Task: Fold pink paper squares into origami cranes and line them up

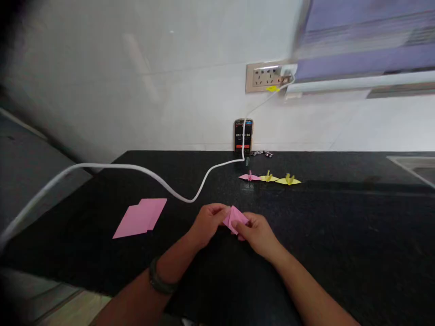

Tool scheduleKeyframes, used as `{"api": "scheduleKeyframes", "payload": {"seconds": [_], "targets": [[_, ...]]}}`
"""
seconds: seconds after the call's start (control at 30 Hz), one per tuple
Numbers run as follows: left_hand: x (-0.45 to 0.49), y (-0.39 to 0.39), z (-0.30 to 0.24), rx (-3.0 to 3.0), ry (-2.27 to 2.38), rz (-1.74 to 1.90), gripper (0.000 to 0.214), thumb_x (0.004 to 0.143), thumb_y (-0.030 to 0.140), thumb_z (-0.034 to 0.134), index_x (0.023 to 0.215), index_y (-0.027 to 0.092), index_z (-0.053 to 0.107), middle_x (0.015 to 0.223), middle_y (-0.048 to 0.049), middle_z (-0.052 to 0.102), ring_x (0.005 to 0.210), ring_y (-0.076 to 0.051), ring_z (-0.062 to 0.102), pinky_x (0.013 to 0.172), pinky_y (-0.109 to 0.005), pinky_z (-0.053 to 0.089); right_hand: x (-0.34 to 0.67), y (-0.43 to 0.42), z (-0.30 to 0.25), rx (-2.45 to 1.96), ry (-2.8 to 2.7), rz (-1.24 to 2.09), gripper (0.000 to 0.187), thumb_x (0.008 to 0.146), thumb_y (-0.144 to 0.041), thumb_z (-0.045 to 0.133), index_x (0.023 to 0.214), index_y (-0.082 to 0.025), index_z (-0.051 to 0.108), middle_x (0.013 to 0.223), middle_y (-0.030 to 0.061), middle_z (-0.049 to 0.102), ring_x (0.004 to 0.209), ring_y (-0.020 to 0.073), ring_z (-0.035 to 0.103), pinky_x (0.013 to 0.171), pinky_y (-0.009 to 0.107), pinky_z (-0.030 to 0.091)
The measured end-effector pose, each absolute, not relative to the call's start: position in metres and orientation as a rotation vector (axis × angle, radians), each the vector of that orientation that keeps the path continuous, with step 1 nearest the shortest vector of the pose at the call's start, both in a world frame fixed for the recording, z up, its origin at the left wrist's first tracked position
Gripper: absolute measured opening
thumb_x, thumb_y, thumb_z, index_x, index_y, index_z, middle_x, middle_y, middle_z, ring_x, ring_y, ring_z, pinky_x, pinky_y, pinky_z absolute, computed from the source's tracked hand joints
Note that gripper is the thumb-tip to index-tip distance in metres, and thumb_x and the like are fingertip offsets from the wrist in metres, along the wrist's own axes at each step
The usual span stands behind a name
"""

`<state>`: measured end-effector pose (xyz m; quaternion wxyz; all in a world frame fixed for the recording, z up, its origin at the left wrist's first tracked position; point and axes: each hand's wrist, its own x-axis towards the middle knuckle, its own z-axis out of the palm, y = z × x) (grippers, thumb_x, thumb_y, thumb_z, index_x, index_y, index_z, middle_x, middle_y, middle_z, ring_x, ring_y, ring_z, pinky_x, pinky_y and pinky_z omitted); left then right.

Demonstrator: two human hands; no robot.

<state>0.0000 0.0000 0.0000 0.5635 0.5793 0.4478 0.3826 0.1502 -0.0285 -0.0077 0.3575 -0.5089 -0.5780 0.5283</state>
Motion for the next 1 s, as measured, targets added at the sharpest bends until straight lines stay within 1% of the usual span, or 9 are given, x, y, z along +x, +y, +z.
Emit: {"api": "scheduleKeyframes", "payload": {"seconds": [0.23,0.37,0.5,0.67,1.0], "targets": [[0.0013,-0.0022,0.0029,1.352,0.983,0.909,0.026,0.071,0.034,0.052,0.075,0.01,0.061,0.066,-0.0035,0.057,0.059,-0.01,0.048,0.056,-0.022,0.038,0.1504,-0.0286,-0.0093,-1.28,-1.501,1.395,0.024,0.073,-0.037,0.052,0.068,-0.014,0.055,0.051,-0.0023,0.051,0.044,0.0078,0.044,0.044,0.019,0.032],[0.0019,-0.002,0.002,1.333,0.982,0.91,0.025,0.069,0.034,0.055,0.074,0.01,0.06,0.063,-0.0024,0.056,0.056,-0.009,0.047,0.054,-0.021,0.037,0.1509,-0.0286,-0.0105,-1.275,-1.503,1.408,0.025,0.073,-0.039,0.052,0.07,-0.014,0.056,0.05,-0.0024,0.051,0.044,0.0077,0.043,0.044,0.02,0.031],[0.0017,-0.002,-0.0007,1.362,0.997,0.92,0.027,0.069,0.037,0.055,0.073,0.01,0.059,0.062,-0.0022,0.055,0.055,-0.009,0.046,0.052,-0.02,0.037,0.1508,-0.0282,-0.0105,-1.273,-1.518,1.397,0.026,0.073,-0.039,0.052,0.069,-0.014,0.056,0.05,-0.0022,0.051,0.044,0.0078,0.043,0.044,0.02,0.03],[0.0014,-0.0026,-0.0035,1.432,1.035,0.903,0.03,0.069,0.039,0.054,0.075,0.01,0.06,0.066,-0.0041,0.058,0.057,-0.01,0.049,0.052,-0.021,0.038,0.1512,-0.0283,-0.0117,-1.286,-1.547,1.382,0.025,0.074,-0.037,0.051,0.068,-0.013,0.056,0.051,-0.0017,0.051,0.045,0.008,0.044,0.044,0.02,0.031],[0.0007,-0.0029,-0.0043,1.541,1.125,0.903,0.03,0.07,0.039,0.052,0.075,0.011,0.062,0.066,-0.0043,0.061,0.059,-0.012,0.052,0.053,-0.021,0.039,0.1511,-0.0274,-0.0138,-1.303,-1.589,1.353,0.025,0.075,-0.037,0.05,0.068,-0.014,0.056,0.052,-0.001,0.051,0.046,0.0083,0.044,0.044,0.02,0.032]]}}
